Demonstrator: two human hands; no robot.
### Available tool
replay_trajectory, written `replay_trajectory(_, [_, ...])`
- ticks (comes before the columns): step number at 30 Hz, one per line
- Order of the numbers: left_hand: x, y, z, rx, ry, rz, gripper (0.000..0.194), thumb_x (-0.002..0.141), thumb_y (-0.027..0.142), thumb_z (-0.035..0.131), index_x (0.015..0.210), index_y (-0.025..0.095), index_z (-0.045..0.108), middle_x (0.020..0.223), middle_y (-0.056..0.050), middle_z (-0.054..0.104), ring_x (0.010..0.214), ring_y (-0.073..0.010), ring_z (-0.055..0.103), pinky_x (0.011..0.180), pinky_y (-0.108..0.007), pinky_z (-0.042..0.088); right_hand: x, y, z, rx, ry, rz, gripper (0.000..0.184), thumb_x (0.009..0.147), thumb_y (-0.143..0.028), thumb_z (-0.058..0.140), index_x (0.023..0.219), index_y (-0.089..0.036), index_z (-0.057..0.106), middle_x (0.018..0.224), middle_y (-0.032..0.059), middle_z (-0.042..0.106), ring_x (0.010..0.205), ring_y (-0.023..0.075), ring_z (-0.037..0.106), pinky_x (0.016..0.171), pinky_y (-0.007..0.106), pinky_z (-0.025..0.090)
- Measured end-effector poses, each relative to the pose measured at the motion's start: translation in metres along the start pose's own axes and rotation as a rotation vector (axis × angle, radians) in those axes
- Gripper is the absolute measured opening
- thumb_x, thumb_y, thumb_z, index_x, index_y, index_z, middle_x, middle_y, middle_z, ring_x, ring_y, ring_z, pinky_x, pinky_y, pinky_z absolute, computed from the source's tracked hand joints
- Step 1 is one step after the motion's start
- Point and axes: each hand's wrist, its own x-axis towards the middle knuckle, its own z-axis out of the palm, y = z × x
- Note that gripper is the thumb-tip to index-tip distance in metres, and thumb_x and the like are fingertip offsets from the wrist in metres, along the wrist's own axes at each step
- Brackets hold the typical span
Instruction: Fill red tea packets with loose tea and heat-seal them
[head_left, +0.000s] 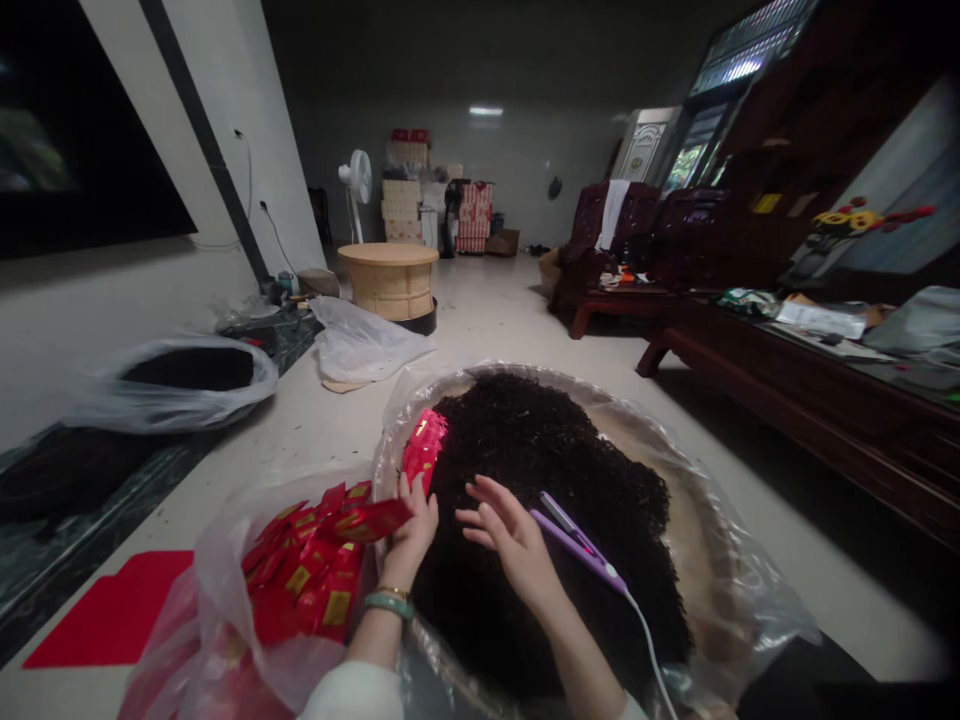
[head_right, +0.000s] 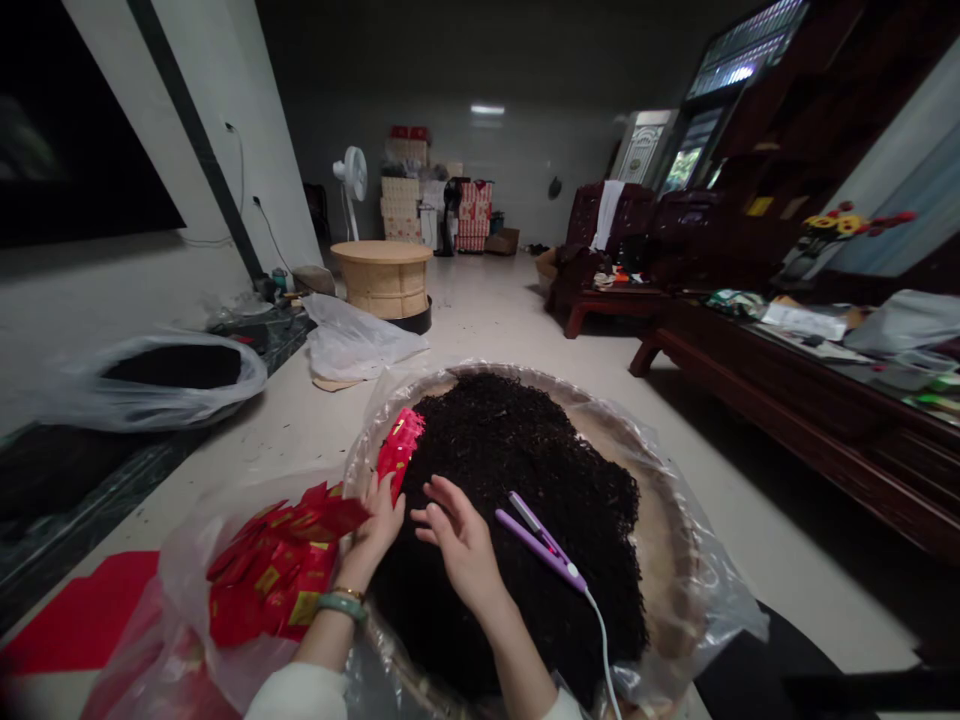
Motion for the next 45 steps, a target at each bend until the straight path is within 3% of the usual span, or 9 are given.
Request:
replay_trajectory(6, [0.019,-0.001,-0.004,-0.032,-0.038,-0.114,0.031,0.074,0.007,0.064,0.105,0.010,0.063,0.113,-0.019,0.065,0.112,-0.0295,0.058,0.097,-0.040,0.041,0.006,0.047,-0.075,-0.891,0.308,-0.361,0.038,0.083,-0.050,0.053,0.103,-0.021,0.067,0.115,0.0139,0.066,0.116,0.0340,0.053,0.099,0.057,0.038])
replay_trajectory(9, [0.022,-0.003,-0.012,-0.129,-0.040,-0.164,0.020,0.073,0.009,0.060,0.092,0.013,0.067,0.098,-0.016,0.072,0.104,-0.0289,0.064,0.094,-0.038,0.043,0.005,0.066,-0.116,-1.297,0.508,-0.318,0.040,0.082,-0.047,0.053,0.109,-0.020,0.064,0.117,0.0177,0.064,0.112,0.0388,0.054,0.089,0.059,0.041])
replay_trajectory(17, [0.012,0.003,-0.031,-0.610,0.093,-0.299,0.016,0.077,0.019,0.053,0.089,0.016,0.064,0.080,-0.010,0.073,0.088,-0.0260,0.068,0.078,-0.036,0.051,0.006,0.057,-0.149,-1.465,0.385,-0.126,0.048,0.080,-0.040,0.059,0.122,-0.017,0.054,0.096,0.0137,0.070,0.083,0.0298,0.065,0.067,0.037,0.048])
replay_trajectory(22, [-0.023,0.040,-0.016,-1.022,-0.037,-0.323,0.033,0.068,0.038,0.068,0.090,0.016,0.055,0.072,-0.002,0.070,0.065,-0.0166,0.068,0.058,-0.028,0.055,0.006,0.048,-0.136,-1.330,0.601,-0.271,0.049,0.083,-0.037,0.053,0.125,-0.012,0.052,0.106,0.0204,0.065,0.091,0.0330,0.061,0.072,0.044,0.049])
replay_trajectory(24, [-0.041,0.059,-0.008,-1.131,-0.109,-0.323,0.040,0.063,0.042,0.073,0.088,0.017,0.054,0.073,-0.002,0.069,0.068,-0.0175,0.069,0.063,-0.032,0.058,0.005,0.051,-0.114,-1.032,0.513,-0.349,0.043,0.085,-0.041,0.050,0.119,-0.014,0.057,0.105,0.0177,0.066,0.094,0.0311,0.062,0.078,0.045,0.050])
replay_trajectory(30, [-0.068,0.081,0.008,-1.346,-0.334,-0.382,0.052,0.063,0.036,0.079,0.104,0.015,0.054,0.094,-0.012,0.072,0.092,-0.0252,0.069,0.087,-0.041,0.053,0.003,0.047,-0.060,-0.410,0.272,-0.125,0.035,0.083,-0.043,0.057,0.109,-0.020,0.064,0.095,0.0112,0.072,0.085,0.0266,0.068,0.079,0.041,0.055])
replay_trajectory(35, [-0.046,0.064,-0.012,-0.911,0.067,-0.176,0.078,0.066,0.028,0.075,0.134,0.022,0.039,0.145,-0.017,0.042,0.130,-0.0290,0.044,0.107,-0.044,0.036,0.003,0.013,-0.078,-0.524,0.211,-0.257,0.025,0.084,-0.037,0.055,0.098,-0.022,0.070,0.098,0.0092,0.071,0.093,0.0262,0.066,0.085,0.043,0.052])
replay_trajectory(40, [-0.041,0.072,-0.027,-0.661,-0.525,0.173,0.031,0.072,0.026,0.067,0.101,0.019,0.072,0.101,-0.009,0.075,0.095,-0.0258,0.068,0.088,-0.036,0.051,0.005,0.004,-0.075,-0.750,0.031,-0.428,0.033,0.090,-0.020,0.043,0.115,-0.024,0.064,0.091,0.0059,0.068,0.084,0.0204,0.063,0.077,0.035,0.053])
replay_trajectory(45, [-0.050,0.078,-0.016,-0.706,-0.440,0.068,0.029,0.077,0.037,0.060,0.086,0.015,0.076,0.078,-0.008,0.077,0.070,-0.0239,0.070,0.063,-0.029,0.053,0.004,0.024,-0.067,-0.997,0.183,-0.636,0.036,0.089,-0.018,0.049,0.124,-0.024,0.057,0.100,0.0097,0.065,0.095,0.0255,0.058,0.086,0.046,0.050])
